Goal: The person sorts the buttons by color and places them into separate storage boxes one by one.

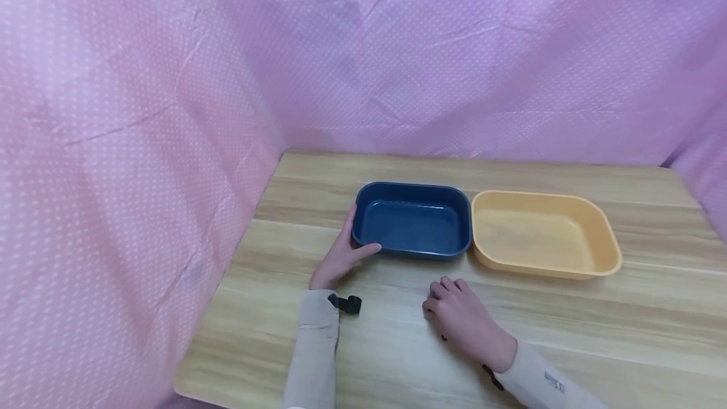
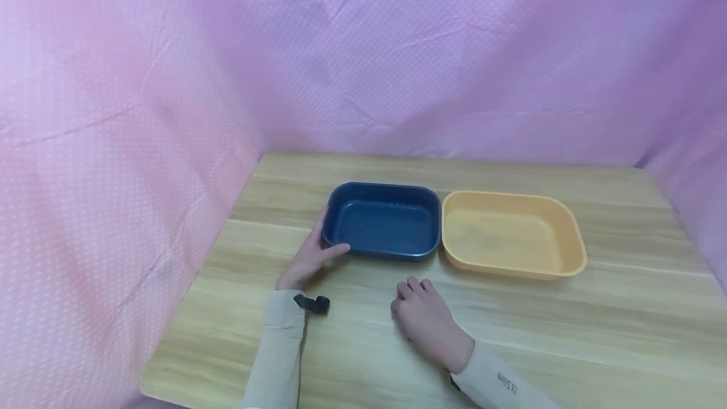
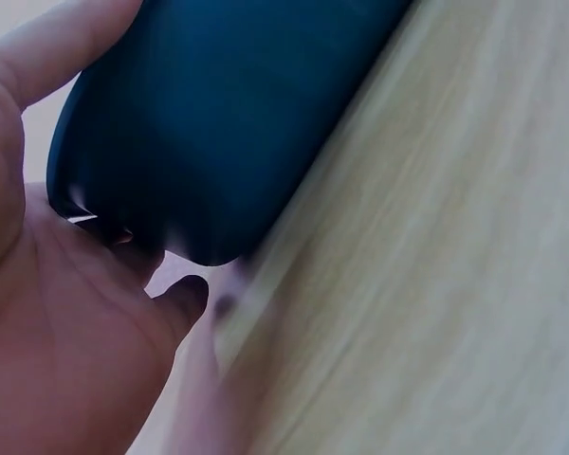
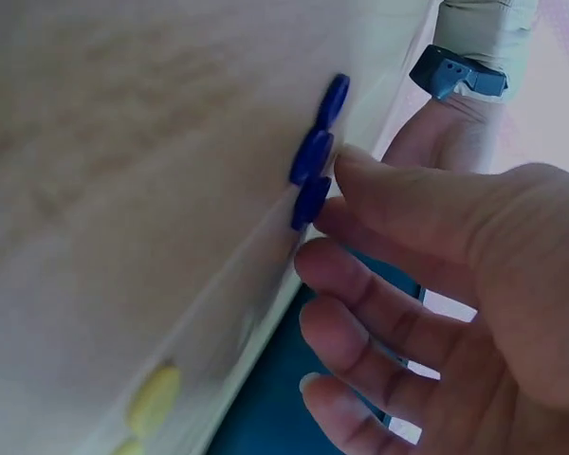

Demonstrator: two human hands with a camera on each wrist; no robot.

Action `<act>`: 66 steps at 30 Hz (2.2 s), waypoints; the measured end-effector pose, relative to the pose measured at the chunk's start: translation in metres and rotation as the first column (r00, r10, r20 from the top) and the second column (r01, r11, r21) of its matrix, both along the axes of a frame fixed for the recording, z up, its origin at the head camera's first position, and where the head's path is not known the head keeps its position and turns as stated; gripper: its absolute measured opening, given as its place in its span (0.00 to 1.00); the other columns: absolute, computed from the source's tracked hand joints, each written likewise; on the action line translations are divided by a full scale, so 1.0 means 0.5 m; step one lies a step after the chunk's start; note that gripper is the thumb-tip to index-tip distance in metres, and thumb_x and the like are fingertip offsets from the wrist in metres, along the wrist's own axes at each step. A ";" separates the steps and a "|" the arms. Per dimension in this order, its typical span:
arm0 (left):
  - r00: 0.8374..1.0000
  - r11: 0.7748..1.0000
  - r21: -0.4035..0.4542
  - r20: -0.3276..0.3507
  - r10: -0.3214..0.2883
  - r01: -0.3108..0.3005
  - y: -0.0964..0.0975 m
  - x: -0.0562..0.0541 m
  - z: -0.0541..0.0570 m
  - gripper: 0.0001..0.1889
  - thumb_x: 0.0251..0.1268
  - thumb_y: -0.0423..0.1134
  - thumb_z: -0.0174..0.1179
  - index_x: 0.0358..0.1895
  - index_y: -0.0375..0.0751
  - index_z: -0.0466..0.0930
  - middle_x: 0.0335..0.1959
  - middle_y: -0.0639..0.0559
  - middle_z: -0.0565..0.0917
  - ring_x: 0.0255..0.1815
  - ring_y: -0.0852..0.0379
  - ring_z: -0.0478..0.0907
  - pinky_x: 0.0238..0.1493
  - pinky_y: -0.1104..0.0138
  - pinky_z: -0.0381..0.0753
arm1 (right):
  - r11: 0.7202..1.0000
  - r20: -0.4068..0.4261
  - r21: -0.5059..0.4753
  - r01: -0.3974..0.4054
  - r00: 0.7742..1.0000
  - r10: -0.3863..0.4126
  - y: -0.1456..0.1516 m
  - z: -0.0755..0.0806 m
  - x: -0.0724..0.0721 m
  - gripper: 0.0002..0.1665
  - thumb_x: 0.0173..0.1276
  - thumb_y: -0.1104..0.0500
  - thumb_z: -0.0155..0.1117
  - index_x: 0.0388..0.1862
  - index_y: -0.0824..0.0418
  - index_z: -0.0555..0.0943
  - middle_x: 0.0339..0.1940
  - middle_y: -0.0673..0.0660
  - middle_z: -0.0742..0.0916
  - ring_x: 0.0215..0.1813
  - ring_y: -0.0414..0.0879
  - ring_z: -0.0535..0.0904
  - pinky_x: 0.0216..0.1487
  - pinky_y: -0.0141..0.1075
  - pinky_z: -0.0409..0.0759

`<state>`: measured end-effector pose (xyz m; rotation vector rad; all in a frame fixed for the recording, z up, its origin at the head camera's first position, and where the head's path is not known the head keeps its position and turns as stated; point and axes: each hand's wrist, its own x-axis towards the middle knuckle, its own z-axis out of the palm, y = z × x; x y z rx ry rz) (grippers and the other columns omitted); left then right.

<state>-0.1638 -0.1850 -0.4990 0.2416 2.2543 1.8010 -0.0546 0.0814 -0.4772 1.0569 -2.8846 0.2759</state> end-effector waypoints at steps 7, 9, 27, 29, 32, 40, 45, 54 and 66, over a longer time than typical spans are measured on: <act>0.999 0.999 -0.035 0.034 -0.026 0.028 0.005 0.012 0.041 0.54 0.63 0.40 0.66 0.77 0.69 0.29 0.79 0.64 0.36 0.78 0.54 0.37 0.74 0.51 0.42 | 1.000 0.016 0.000 0.019 1.000 -0.019 0.002 0.005 -0.003 0.05 0.55 0.64 0.72 0.28 0.53 0.85 0.30 0.49 0.79 0.35 0.46 0.68 0.36 0.39 0.65; 0.999 0.999 -0.036 0.028 -0.035 0.036 0.005 0.016 0.050 0.54 0.64 0.40 0.66 0.77 0.68 0.29 0.79 0.63 0.36 0.78 0.54 0.36 0.74 0.50 0.42 | 0.999 0.020 -0.001 0.050 0.999 -0.050 0.001 0.005 -0.004 0.04 0.56 0.61 0.73 0.28 0.53 0.85 0.29 0.48 0.78 0.35 0.46 0.69 0.36 0.39 0.65; 1.000 0.999 -0.036 -0.005 -0.020 0.020 -0.005 -0.006 -0.013 0.56 0.60 0.49 0.68 0.78 0.65 0.30 0.78 0.67 0.38 0.77 0.54 0.40 0.73 0.50 0.49 | 0.981 -0.204 0.189 -0.031 0.976 0.070 -0.017 -0.006 0.011 0.07 0.60 0.69 0.56 0.29 0.67 0.82 0.28 0.58 0.76 0.34 0.54 0.68 0.35 0.44 0.68; 1.000 1.000 -0.028 -0.010 -0.011 0.011 -0.004 -0.006 -0.013 0.55 0.61 0.48 0.68 0.78 0.65 0.30 0.78 0.67 0.39 0.77 0.53 0.41 0.73 0.49 0.49 | 0.977 -0.202 0.212 -0.035 0.976 0.079 -0.019 -0.007 0.010 0.07 0.60 0.68 0.57 0.29 0.67 0.82 0.28 0.57 0.76 0.34 0.53 0.68 0.35 0.44 0.68; 1.000 1.000 -0.014 -0.009 -0.005 0.005 -0.001 -0.006 -0.012 0.55 0.62 0.44 0.67 0.78 0.64 0.30 0.78 0.65 0.39 0.78 0.53 0.41 0.73 0.48 0.47 | 0.968 -0.214 0.246 -0.042 0.972 0.097 -0.021 -0.009 0.010 0.06 0.60 0.67 0.57 0.29 0.67 0.82 0.27 0.57 0.75 0.33 0.53 0.67 0.35 0.43 0.67; 0.999 1.000 0.011 0.035 0.027 -0.027 0.006 0.000 -0.005 0.53 0.64 0.43 0.65 0.78 0.62 0.30 0.79 0.62 0.38 0.78 0.51 0.36 0.73 0.44 0.40 | 0.958 -0.257 0.280 -0.060 0.957 0.135 -0.025 -0.014 0.011 0.11 0.62 0.66 0.52 0.30 0.68 0.82 0.27 0.58 0.76 0.33 0.53 0.67 0.34 0.43 0.67; 0.999 1.000 0.021 0.043 0.018 -0.019 0.013 -0.003 -0.004 0.53 0.65 0.41 0.64 0.78 0.60 0.28 0.79 0.61 0.36 0.78 0.51 0.35 0.73 0.44 0.38 | 0.962 -0.252 0.269 -0.054 0.960 0.125 -0.020 -0.012 0.009 0.10 0.61 0.66 0.54 0.29 0.68 0.82 0.27 0.59 0.77 0.33 0.53 0.67 0.34 0.43 0.67; 0.997 0.999 0.024 0.060 0.038 -0.040 0.016 0.001 0.001 0.53 0.65 0.40 0.64 0.78 0.60 0.29 0.79 0.59 0.36 0.78 0.50 0.35 0.73 0.45 0.38 | 0.980 -0.127 0.199 -0.031 0.990 0.057 -0.005 0.000 -0.005 0.06 0.56 0.69 0.58 0.32 0.68 0.81 0.29 0.57 0.76 0.35 0.53 0.68 0.35 0.44 0.68; 0.997 0.999 0.042 0.069 0.030 -0.033 0.015 0.004 0.004 0.53 0.65 0.41 0.64 0.78 0.61 0.28 0.79 0.58 0.35 0.78 0.50 0.34 0.73 0.45 0.37 | 0.971 -0.019 -0.182 0.156 0.987 -0.162 0.025 0.065 -0.053 0.06 0.57 0.65 0.70 0.32 0.60 0.81 0.28 0.50 0.78 0.34 0.45 0.69 0.32 0.33 0.74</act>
